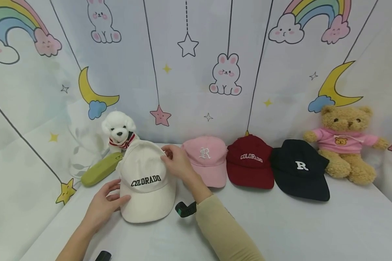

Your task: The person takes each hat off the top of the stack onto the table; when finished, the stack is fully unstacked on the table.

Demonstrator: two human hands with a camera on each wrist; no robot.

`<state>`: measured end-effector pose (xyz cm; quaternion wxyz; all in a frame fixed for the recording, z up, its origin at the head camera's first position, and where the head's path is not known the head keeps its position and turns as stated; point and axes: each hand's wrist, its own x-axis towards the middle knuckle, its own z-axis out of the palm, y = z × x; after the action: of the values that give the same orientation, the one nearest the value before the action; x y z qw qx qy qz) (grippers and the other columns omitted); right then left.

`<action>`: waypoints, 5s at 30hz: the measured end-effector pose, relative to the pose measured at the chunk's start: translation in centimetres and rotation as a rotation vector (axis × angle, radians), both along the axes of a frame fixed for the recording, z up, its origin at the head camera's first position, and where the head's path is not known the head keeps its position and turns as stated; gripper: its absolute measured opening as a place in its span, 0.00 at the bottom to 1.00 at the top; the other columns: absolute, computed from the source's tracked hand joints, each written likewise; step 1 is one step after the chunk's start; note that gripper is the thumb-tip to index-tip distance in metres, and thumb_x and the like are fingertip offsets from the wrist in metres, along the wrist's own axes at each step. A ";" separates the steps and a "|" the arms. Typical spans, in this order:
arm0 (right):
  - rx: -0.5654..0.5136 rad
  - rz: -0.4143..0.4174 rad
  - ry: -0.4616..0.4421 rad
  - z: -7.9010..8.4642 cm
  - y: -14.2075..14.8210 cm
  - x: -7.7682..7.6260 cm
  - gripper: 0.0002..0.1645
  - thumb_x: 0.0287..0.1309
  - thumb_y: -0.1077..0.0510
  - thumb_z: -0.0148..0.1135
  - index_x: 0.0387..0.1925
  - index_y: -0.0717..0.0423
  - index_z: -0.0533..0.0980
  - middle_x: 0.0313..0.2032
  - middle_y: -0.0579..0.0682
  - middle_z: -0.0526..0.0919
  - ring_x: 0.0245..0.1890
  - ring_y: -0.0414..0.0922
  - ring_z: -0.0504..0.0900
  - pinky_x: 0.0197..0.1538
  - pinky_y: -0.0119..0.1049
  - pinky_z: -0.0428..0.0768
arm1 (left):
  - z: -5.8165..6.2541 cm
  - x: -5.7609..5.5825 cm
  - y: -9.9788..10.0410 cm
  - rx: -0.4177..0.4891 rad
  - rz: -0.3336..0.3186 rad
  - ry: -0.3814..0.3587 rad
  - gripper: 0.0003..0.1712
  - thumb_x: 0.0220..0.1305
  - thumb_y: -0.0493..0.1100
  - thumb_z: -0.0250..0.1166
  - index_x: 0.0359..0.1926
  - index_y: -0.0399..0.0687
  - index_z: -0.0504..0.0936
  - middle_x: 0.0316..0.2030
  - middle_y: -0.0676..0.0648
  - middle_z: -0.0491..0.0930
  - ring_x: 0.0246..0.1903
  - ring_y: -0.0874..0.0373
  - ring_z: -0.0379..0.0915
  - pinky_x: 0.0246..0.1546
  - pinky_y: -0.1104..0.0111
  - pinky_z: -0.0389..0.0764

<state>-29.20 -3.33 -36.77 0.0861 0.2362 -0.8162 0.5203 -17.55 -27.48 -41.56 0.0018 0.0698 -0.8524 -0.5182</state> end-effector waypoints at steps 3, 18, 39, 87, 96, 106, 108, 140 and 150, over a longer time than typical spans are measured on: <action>0.000 -0.011 -0.025 0.2 0.1 0.0 0.13 0.65 0.64 0.64 0.51 0.60 0.80 0.34 0.46 0.78 0.34 0.40 0.75 0.38 0.30 0.77 | 0.0 0.0 0.1 0.007 -0.007 -0.005 0.51 0.65 0.48 0.72 0.77 0.38 0.52 0.68 0.33 0.61 0.59 0.41 0.71 0.40 0.66 0.83; 0.018 0.001 -0.044 0.9 0.7 -0.1 0.16 0.67 0.63 0.63 0.55 0.61 0.79 0.39 0.48 0.80 0.37 0.41 0.77 0.40 0.30 0.79 | 0.4 -0.3 0.5 0.019 -0.017 -0.042 0.53 0.63 0.47 0.73 0.79 0.42 0.50 0.71 0.35 0.56 0.54 0.46 0.70 0.38 0.66 0.83; 0.090 -0.005 -0.089 1.1 1.3 -1.5 0.22 0.68 0.61 0.59 0.62 0.60 0.76 0.46 0.53 0.81 0.44 0.45 0.79 0.44 0.34 0.81 | 1.2 -2.6 0.7 -0.074 -0.063 0.002 0.52 0.64 0.49 0.73 0.77 0.36 0.52 0.69 0.32 0.60 0.53 0.45 0.71 0.38 0.68 0.79; 0.114 0.043 -0.220 0.6 2.6 -4.8 0.26 0.77 0.58 0.46 0.72 0.54 0.68 0.64 0.56 0.76 0.59 0.50 0.76 0.60 0.44 0.76 | 1.5 -7.8 1.8 -0.147 -0.096 -0.015 0.53 0.65 0.52 0.70 0.77 0.34 0.50 0.70 0.29 0.57 0.63 0.32 0.62 0.58 0.44 0.71; 0.096 0.057 -0.255 0.3 2.3 -5.5 0.27 0.76 0.59 0.46 0.73 0.54 0.66 0.64 0.57 0.75 0.57 0.50 0.75 0.60 0.45 0.75 | 1.2 -8.4 1.8 -0.146 -0.076 -0.025 0.51 0.65 0.51 0.69 0.77 0.36 0.52 0.70 0.30 0.58 0.64 0.34 0.62 0.59 0.44 0.70; 0.104 0.067 -0.256 -0.1 2.3 -6.0 0.28 0.75 0.59 0.48 0.73 0.57 0.65 0.67 0.59 0.72 0.64 0.53 0.73 0.65 0.47 0.72 | 0.9 -9.3 2.0 -0.126 -0.065 -0.020 0.49 0.65 0.49 0.69 0.76 0.34 0.55 0.71 0.29 0.58 0.68 0.32 0.57 0.65 0.44 0.65; 0.114 0.074 -0.250 -0.3 2.4 -6.0 0.28 0.76 0.59 0.47 0.73 0.58 0.65 0.68 0.60 0.71 0.66 0.53 0.71 0.66 0.47 0.71 | 1.0 -9.4 2.1 -0.131 -0.068 -0.024 0.48 0.65 0.49 0.69 0.76 0.32 0.55 0.72 0.28 0.57 0.69 0.31 0.56 0.65 0.43 0.64; 0.209 0.083 -0.181 -1.6 2.8 -5.7 0.32 0.72 0.58 0.56 0.72 0.64 0.64 0.66 0.63 0.71 0.64 0.54 0.72 0.67 0.45 0.69 | 0.5 -9.6 3.1 -0.162 -0.058 -0.064 0.47 0.68 0.50 0.65 0.74 0.27 0.55 0.73 0.26 0.54 0.71 0.30 0.51 0.67 0.44 0.61; 0.171 0.053 -0.213 0.6 3.5 -5.1 0.33 0.72 0.54 0.57 0.74 0.57 0.65 0.70 0.58 0.68 0.68 0.57 0.69 0.66 0.50 0.71 | 0.8 -9.3 3.0 -0.152 -0.010 -0.008 0.45 0.69 0.50 0.65 0.75 0.32 0.55 0.71 0.28 0.59 0.68 0.33 0.58 0.65 0.44 0.66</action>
<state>-34.26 0.15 -36.18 -0.0353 0.2073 -0.8556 0.4731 -26.88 -24.44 -40.77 0.0009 0.0674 -0.8897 -0.4515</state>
